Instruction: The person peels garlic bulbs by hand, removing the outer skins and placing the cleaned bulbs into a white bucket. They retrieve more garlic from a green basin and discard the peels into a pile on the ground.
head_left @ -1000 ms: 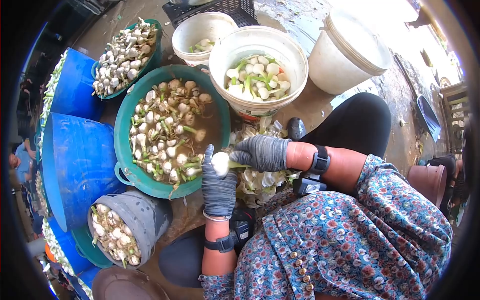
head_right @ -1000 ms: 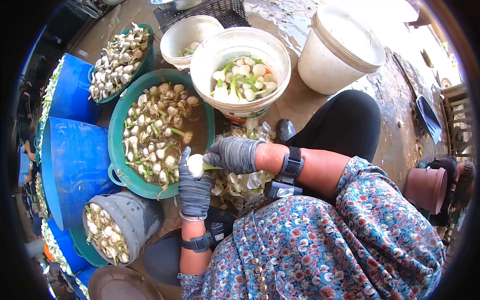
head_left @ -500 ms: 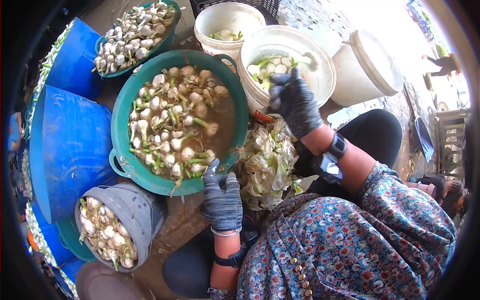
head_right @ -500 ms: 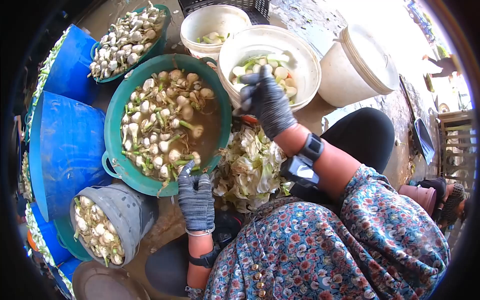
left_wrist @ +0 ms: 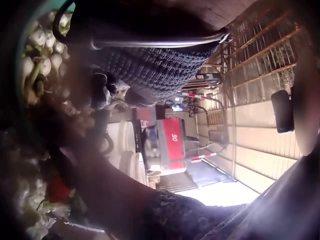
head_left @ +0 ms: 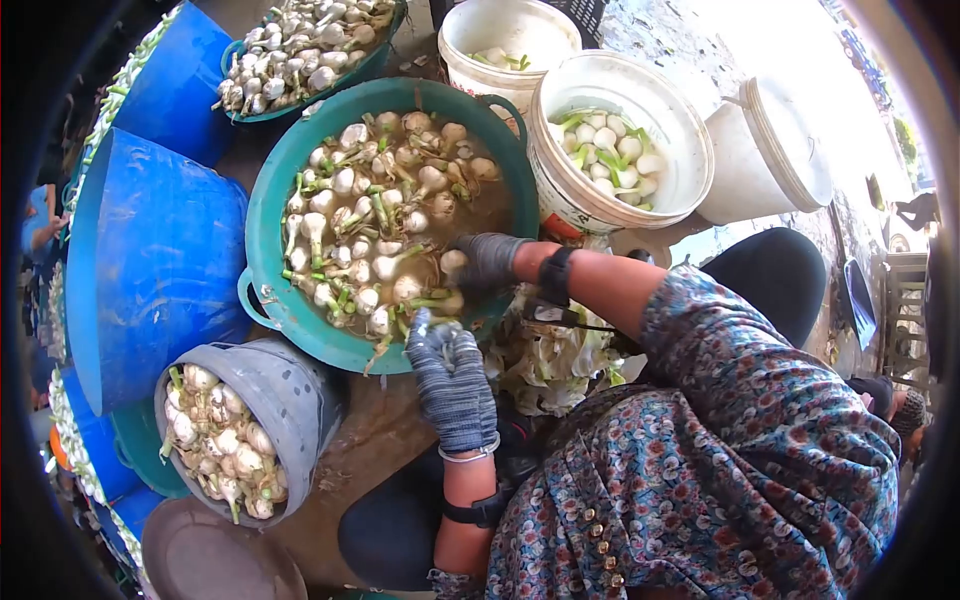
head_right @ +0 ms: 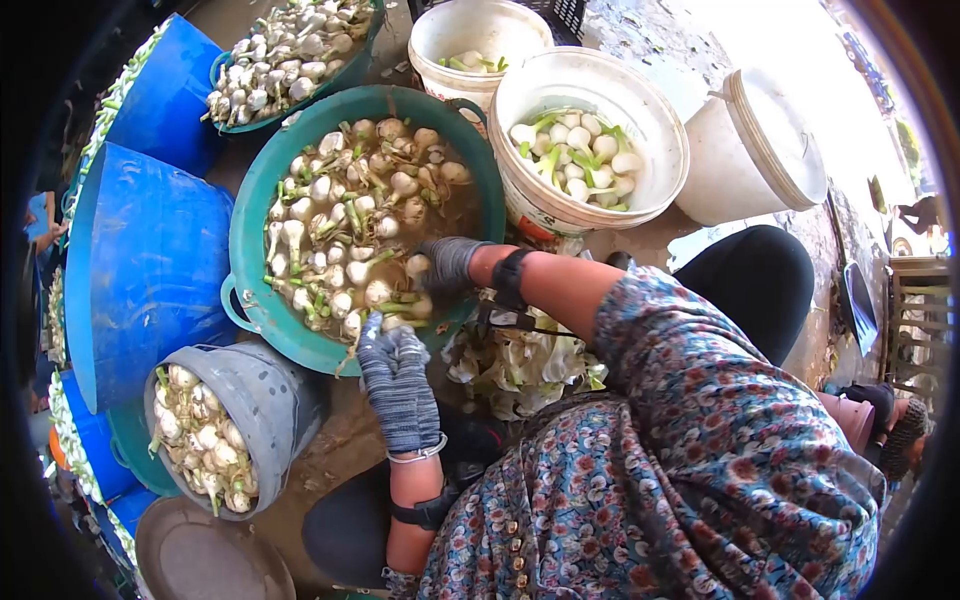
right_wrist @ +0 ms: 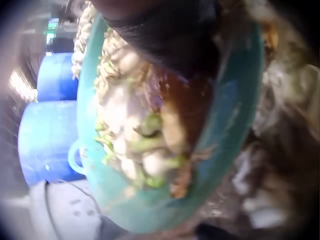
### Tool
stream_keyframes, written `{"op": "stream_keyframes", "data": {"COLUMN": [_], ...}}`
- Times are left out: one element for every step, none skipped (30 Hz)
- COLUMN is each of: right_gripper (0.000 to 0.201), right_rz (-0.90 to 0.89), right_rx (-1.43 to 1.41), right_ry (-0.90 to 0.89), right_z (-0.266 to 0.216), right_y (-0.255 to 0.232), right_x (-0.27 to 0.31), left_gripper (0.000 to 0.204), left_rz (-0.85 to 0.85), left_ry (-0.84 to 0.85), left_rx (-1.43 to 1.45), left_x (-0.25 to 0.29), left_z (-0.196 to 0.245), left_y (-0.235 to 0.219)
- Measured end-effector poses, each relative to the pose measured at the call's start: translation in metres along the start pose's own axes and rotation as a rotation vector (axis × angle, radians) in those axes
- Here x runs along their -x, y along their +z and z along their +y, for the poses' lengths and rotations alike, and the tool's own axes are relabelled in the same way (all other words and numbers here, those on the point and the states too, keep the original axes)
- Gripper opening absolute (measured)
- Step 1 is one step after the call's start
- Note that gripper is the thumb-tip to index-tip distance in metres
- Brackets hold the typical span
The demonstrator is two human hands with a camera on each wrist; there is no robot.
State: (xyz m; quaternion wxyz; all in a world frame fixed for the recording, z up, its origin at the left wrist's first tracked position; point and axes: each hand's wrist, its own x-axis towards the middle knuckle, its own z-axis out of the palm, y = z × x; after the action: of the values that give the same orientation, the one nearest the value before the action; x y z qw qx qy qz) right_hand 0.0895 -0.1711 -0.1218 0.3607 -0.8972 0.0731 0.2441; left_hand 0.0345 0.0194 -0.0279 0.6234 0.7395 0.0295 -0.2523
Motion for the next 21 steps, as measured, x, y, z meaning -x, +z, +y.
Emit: {"op": "stream_keyframes", "data": {"right_gripper": [0.045, 0.045, 0.049, 0.053, 0.053, 0.053, 0.057, 0.057, 0.058, 0.059, 0.06, 0.06, 0.062, 0.064, 0.064, 0.062, 0.06, 0.06, 0.057, 0.053, 0.04], "right_rz": [0.056, 0.058, -0.031, -0.118, -0.071, -0.023, 0.027, 0.039, 0.09, 0.142, 0.14, 0.151, 0.173, 0.195, 0.207, 0.282, 0.356, 0.365, 0.387, 0.407, 0.624], "right_rx": [-0.177, -0.178, -0.401, -0.625, -0.624, -0.62, -0.587, -0.589, -0.527, -0.466, -0.412, -0.414, -0.492, -0.57, -0.573, -0.572, -0.569, -0.572, -0.505, -0.437, -0.412], "right_ry": [-0.041, -0.03, -0.025, -0.022, -0.173, -0.325, -0.45, -0.449, -0.417, -0.383, -0.335, -0.332, -0.362, -0.393, -0.395, -0.427, -0.459, -0.46, -0.344, -0.23, -0.3], "right_z": [-0.003, -0.014, -0.029, -0.036, -0.036, -0.036, -0.035, -0.033, -0.03, -0.03, -0.032, -0.029, -0.026, -0.023, -0.019, -0.018, -0.017, -0.014, -0.019, -0.022, -0.018], "right_y": [-0.006, -0.017, -0.032, -0.037, -0.033, -0.03, -0.025, -0.022, -0.022, -0.025, -0.03, -0.03, -0.029, -0.028, -0.025, -0.024, -0.023, -0.022, -0.029, -0.032, -0.023], "right_x": [0.015, 0.039, 0.066, 0.085, 0.097, 0.107, 0.11, 0.117, 0.124, 0.132, 0.142, 0.149, 0.155, 0.16, 0.163, 0.168, 0.172, 0.18, 0.193, 0.201, 0.199], "left_gripper": [0.049, 0.05, 0.047, 0.047, 0.046, 0.046, 0.041, 0.041, 0.038, 0.036, 0.033, 0.033, 0.033, 0.034, 0.036, 0.036, 0.037, 0.039, 0.041, 0.041, 0.042], "left_rz": [0.053, 0.102, 0.089, 0.078, 0.011, -0.054, -0.107, -0.117, -0.145, -0.174, -0.256, -0.265, -0.304, -0.342, -0.382, -0.39, -0.385, -0.378, -0.336, -0.341, -0.29], "left_ry": [0.038, 0.076, 0.057, 0.058, 0.025, -0.007, -0.123, -0.12, -0.136, -0.152, 0.004, 0.007, -0.013, -0.033, 0.0, 0.003, -0.035, -0.073, -0.025, -0.02, 0.02], "left_rx": [0.105, 0.207, 0.187, 0.184, 0.238, 0.291, 0.394, 0.388, 0.383, 0.377, 0.205, 0.2, 0.299, 0.398, 0.266, 0.258, 0.36, 0.461, 0.435, 0.431, 0.333], "left_x": [-0.001, -0.003, -0.009, -0.011, -0.012, -0.012, -0.004, -0.003, -0.003, -0.003, -0.003, 0.0, 0.004, 0.008, 0.011, 0.012, 0.011, 0.01, 0.011, 0.011, 0.01], "left_z": [-0.003, -0.008, -0.019, -0.021, -0.021, -0.019, 0.0, 0.002, 0.003, 0.003, -0.001, -0.002, 0.0, 0.004, 0.01, 0.01, 0.008, 0.005, 0.002, 0.0, -0.001], "left_y": [0.001, 0.0, -0.003, -0.003, -0.001, 0.004, 0.012, 0.016, 0.018, 0.02, 0.024, 0.026, 0.03, 0.033, 0.034, 0.035, 0.036, 0.037, 0.038, 0.039, 0.04]}}
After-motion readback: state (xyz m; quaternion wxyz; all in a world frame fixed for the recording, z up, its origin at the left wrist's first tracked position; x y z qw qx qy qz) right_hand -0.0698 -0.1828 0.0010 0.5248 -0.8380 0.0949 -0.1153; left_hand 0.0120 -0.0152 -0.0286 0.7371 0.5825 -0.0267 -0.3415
